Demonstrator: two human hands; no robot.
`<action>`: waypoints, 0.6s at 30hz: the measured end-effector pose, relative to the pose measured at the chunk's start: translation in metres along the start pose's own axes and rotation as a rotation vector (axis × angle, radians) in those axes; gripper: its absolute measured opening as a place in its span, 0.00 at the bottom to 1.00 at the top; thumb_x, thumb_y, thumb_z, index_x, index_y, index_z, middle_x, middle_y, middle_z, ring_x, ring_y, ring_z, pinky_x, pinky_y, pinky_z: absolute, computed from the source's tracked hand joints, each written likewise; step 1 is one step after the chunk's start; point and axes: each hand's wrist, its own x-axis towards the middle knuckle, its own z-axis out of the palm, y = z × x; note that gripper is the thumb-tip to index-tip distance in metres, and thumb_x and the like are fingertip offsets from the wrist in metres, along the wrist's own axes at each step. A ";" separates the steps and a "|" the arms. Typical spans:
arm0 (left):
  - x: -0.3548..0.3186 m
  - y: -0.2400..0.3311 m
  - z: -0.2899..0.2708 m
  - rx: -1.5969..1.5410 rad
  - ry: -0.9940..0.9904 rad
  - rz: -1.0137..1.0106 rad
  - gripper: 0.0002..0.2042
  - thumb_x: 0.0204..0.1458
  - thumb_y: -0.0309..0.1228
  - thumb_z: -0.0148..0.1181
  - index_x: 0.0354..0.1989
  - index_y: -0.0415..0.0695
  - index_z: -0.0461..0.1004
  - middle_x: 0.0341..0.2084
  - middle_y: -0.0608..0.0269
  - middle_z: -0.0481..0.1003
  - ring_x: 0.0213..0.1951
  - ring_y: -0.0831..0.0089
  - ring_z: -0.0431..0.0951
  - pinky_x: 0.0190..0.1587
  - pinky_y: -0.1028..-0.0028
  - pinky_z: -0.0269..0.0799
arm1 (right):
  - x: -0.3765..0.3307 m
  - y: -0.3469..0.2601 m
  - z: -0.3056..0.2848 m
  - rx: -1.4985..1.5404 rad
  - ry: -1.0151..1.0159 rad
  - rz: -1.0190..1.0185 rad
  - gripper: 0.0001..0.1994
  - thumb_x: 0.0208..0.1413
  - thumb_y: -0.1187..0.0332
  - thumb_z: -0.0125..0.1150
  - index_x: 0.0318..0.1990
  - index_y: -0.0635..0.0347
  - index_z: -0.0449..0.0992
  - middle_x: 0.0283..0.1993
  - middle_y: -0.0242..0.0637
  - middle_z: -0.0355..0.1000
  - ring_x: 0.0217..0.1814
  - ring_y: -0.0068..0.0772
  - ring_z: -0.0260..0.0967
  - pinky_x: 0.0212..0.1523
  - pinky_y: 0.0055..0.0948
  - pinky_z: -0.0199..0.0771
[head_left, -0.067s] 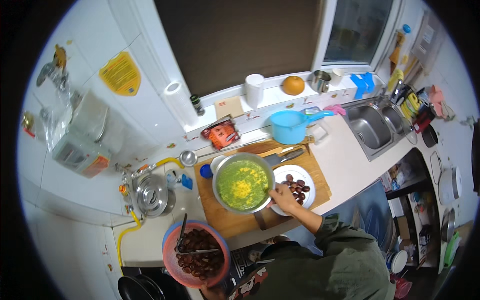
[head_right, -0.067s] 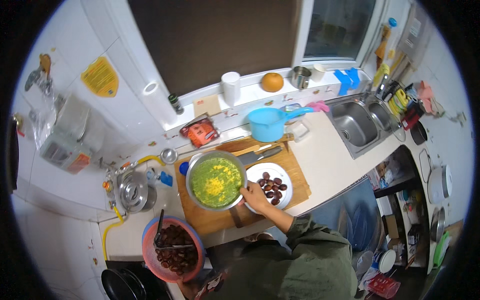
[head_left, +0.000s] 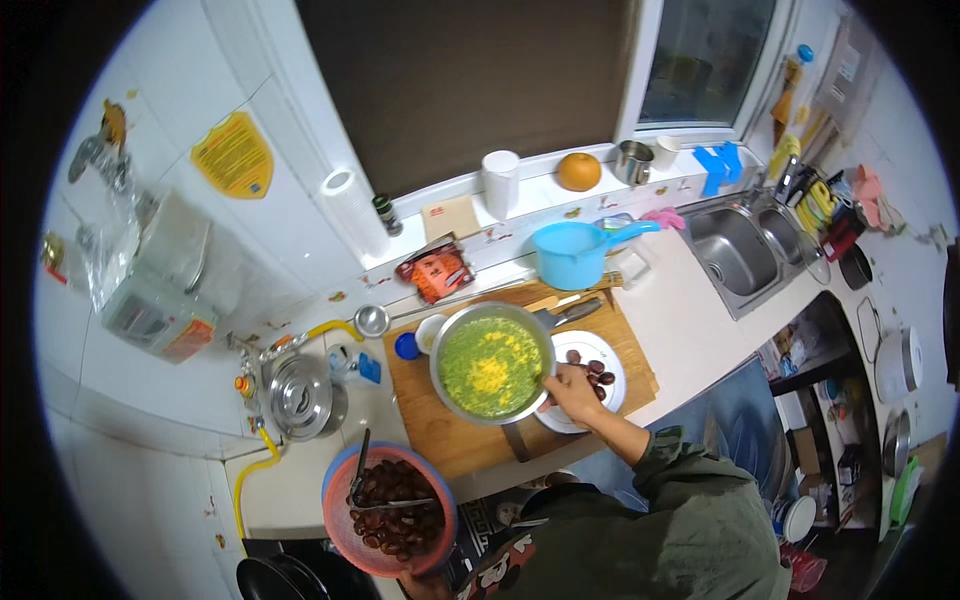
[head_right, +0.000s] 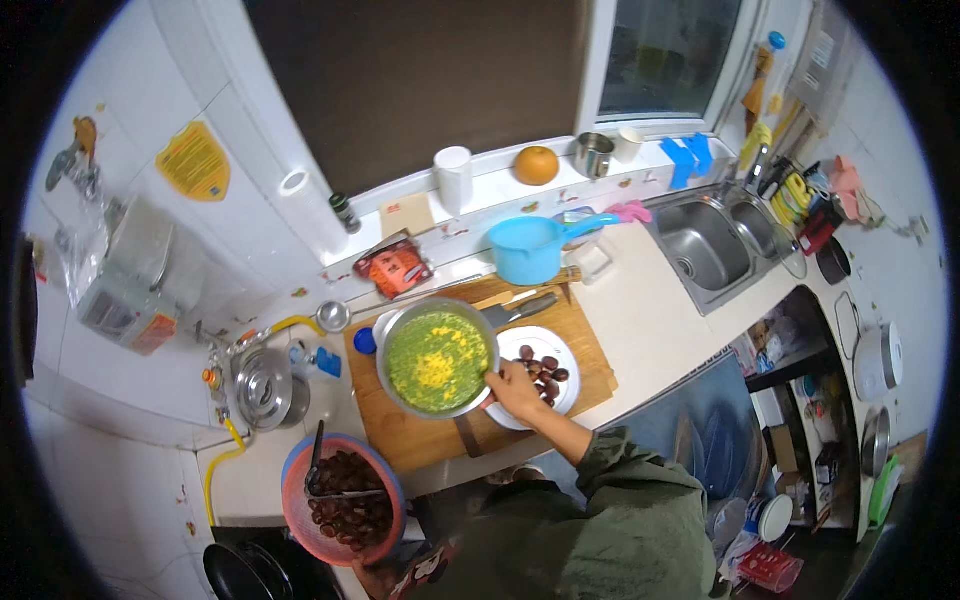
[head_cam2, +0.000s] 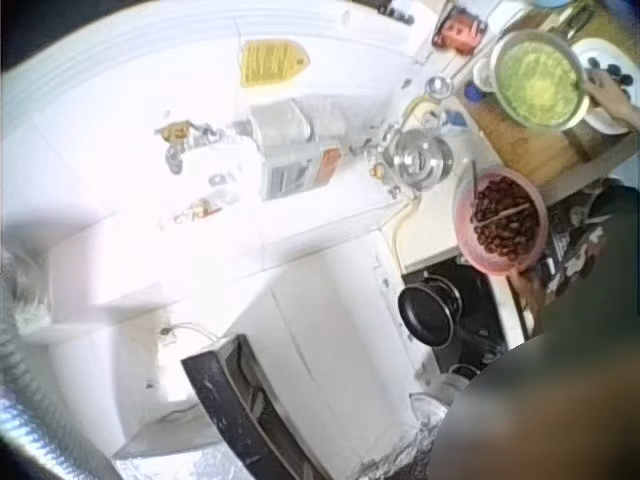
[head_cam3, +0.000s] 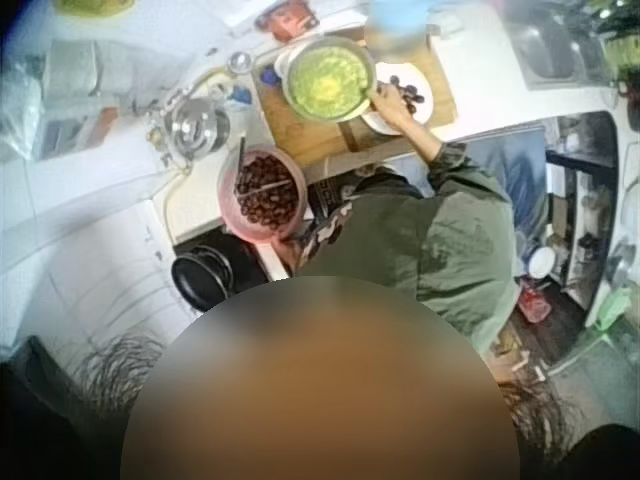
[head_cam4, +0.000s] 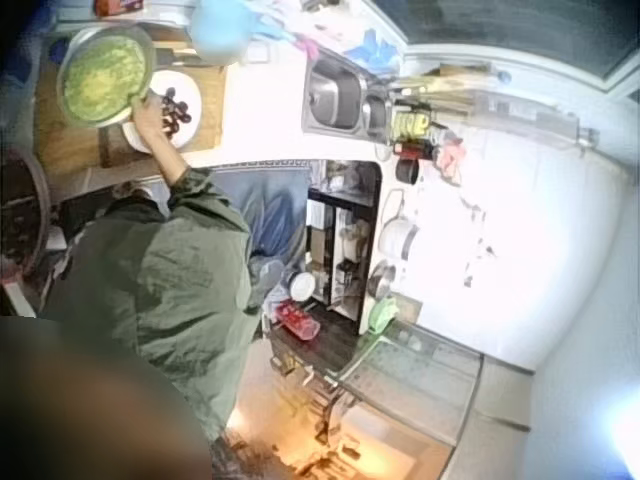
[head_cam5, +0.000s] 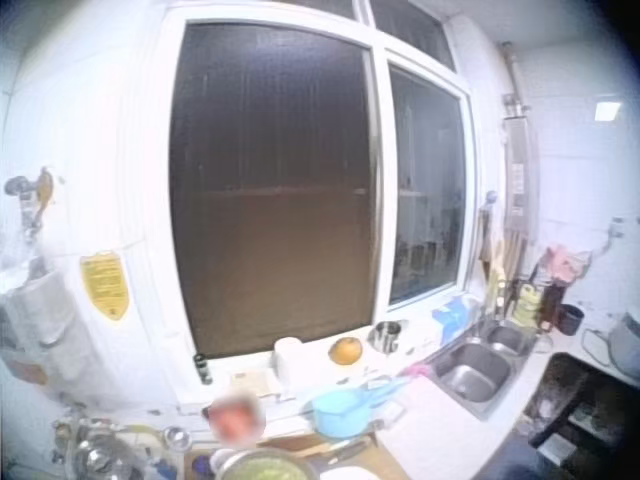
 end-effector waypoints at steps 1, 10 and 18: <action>0.005 0.000 0.001 -0.058 -0.027 0.008 0.09 0.55 0.32 0.41 0.30 0.44 0.67 0.23 0.70 0.66 0.23 0.83 0.62 0.22 0.86 0.54 | 0.004 0.004 -0.018 -0.014 0.047 -0.020 0.14 0.54 0.73 0.46 0.43 0.78 0.66 0.29 0.43 0.71 0.21 0.26 0.69 0.20 0.21 0.74; 0.031 -0.006 0.017 -0.387 -0.126 -0.048 0.14 0.56 0.36 0.43 0.46 0.41 0.59 0.38 0.60 0.63 0.40 0.72 0.63 0.39 0.76 0.60 | -0.025 -0.014 -0.160 -0.041 0.443 -0.047 0.11 0.51 0.73 0.47 0.36 0.77 0.67 0.25 0.42 0.69 0.20 0.29 0.69 0.22 0.25 0.74; 0.029 -0.010 0.031 -0.368 -0.187 0.126 0.24 0.58 0.38 0.44 0.59 0.39 0.53 0.50 0.53 0.61 0.52 0.63 0.63 0.52 0.69 0.65 | -0.023 0.043 -0.268 0.079 0.707 -0.064 0.10 0.52 0.73 0.46 0.34 0.75 0.67 0.26 0.41 0.68 0.18 0.28 0.67 0.22 0.25 0.74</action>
